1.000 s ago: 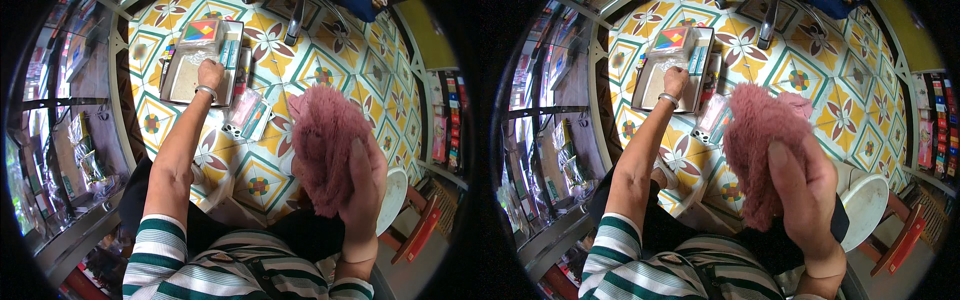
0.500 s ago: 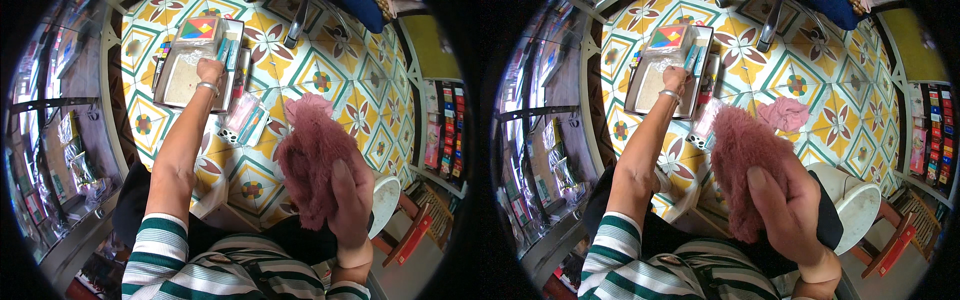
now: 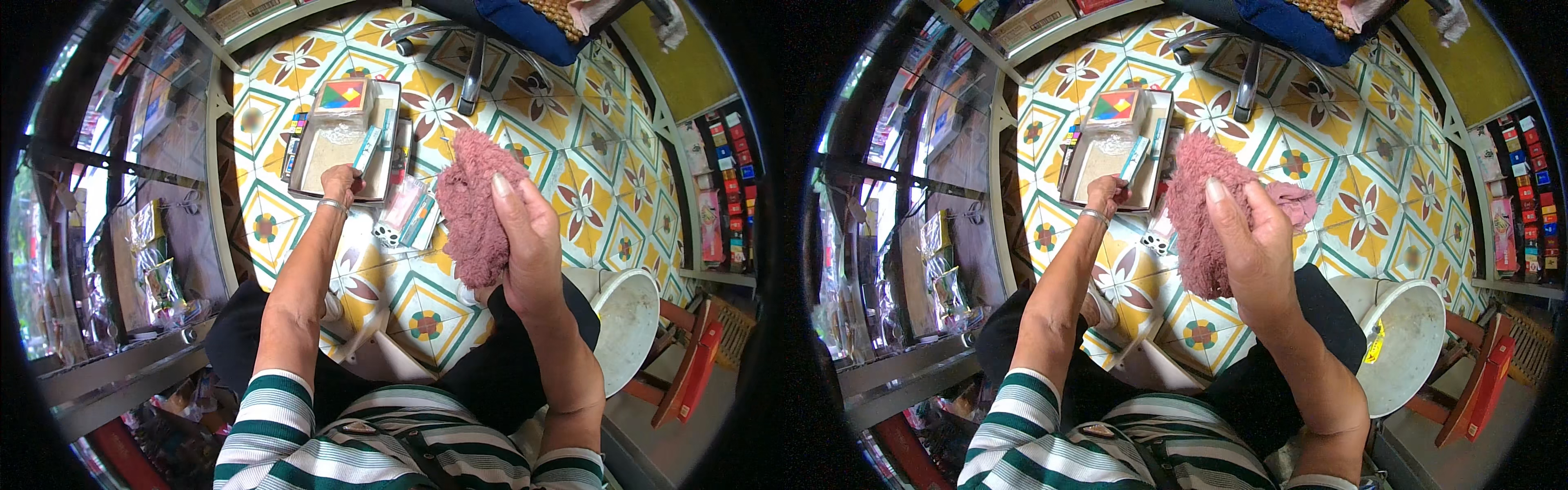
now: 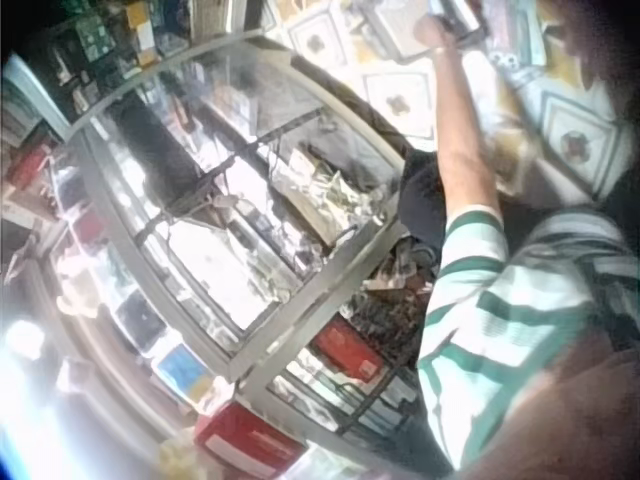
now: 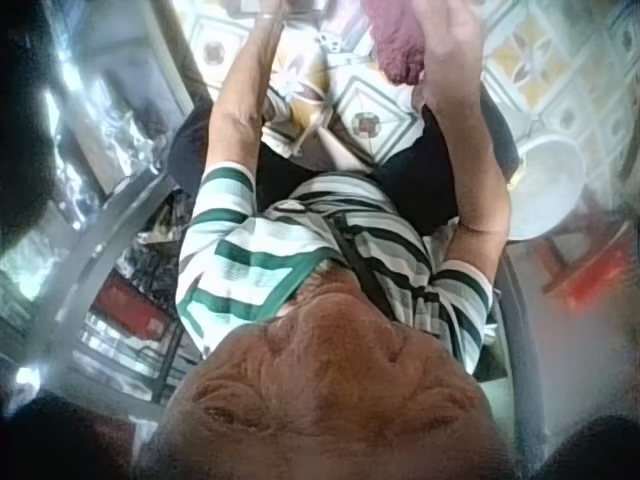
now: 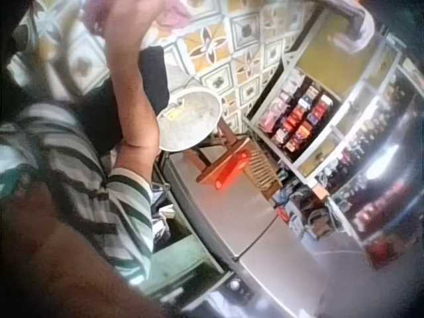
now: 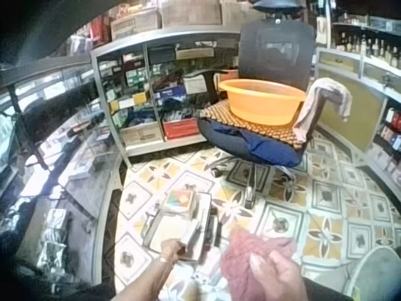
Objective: The person wipes a small wooden box and a larger cardboard box with a pink cloth, then places the wooden box and several packaged stationery items into the larger box.
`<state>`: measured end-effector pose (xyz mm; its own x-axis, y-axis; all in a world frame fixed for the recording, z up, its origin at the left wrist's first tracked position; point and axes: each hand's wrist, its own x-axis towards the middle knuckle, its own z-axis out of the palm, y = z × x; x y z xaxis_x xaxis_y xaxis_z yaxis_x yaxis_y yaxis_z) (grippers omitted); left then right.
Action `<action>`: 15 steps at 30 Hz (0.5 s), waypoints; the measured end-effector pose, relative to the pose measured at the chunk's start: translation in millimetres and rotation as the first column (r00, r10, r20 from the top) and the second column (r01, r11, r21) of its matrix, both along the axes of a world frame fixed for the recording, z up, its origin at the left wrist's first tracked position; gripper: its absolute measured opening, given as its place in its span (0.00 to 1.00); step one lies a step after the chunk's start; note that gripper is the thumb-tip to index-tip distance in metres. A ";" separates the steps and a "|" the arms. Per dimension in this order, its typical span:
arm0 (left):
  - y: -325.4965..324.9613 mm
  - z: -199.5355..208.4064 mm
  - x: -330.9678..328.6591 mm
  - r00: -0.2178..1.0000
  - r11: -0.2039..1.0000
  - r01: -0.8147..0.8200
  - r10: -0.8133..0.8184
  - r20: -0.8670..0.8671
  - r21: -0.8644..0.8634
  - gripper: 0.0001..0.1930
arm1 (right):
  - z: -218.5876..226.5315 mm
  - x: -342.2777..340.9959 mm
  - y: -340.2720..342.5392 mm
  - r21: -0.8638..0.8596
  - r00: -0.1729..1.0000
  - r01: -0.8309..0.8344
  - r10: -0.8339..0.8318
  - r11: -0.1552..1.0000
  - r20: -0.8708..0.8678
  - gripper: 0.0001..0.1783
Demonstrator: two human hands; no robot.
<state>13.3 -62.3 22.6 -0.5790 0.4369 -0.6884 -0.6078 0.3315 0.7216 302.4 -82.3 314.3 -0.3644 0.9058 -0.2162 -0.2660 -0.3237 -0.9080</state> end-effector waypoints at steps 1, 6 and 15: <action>-0.6 1.1 -2.6 1.000 1.000 0.010 -0.010 0.022 -0.006 0.10 | -2.7 2.6 -3.0 0.011 1.000 -0.011 0.011 1.000 0.000 0.12; 13.9 -4.2 -4.1 0.988 0.978 0.063 -0.089 -0.125 -0.198 0.05 | -17.6 12.3 -1.6 0.032 0.993 -0.048 0.044 0.998 0.113 0.13; 8.5 -29.6 -5.0 0.979 0.963 0.165 -0.186 -0.082 -0.213 0.08 | -12.7 5.5 2.8 0.030 0.984 -0.133 0.128 0.991 0.122 0.12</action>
<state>8.3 -53.8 -7.0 -0.5767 0.3935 -0.7159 -0.4550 0.5731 0.6815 307.9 -79.5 301.5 -0.4537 0.8604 -0.2320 -0.1130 -0.3138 -0.9427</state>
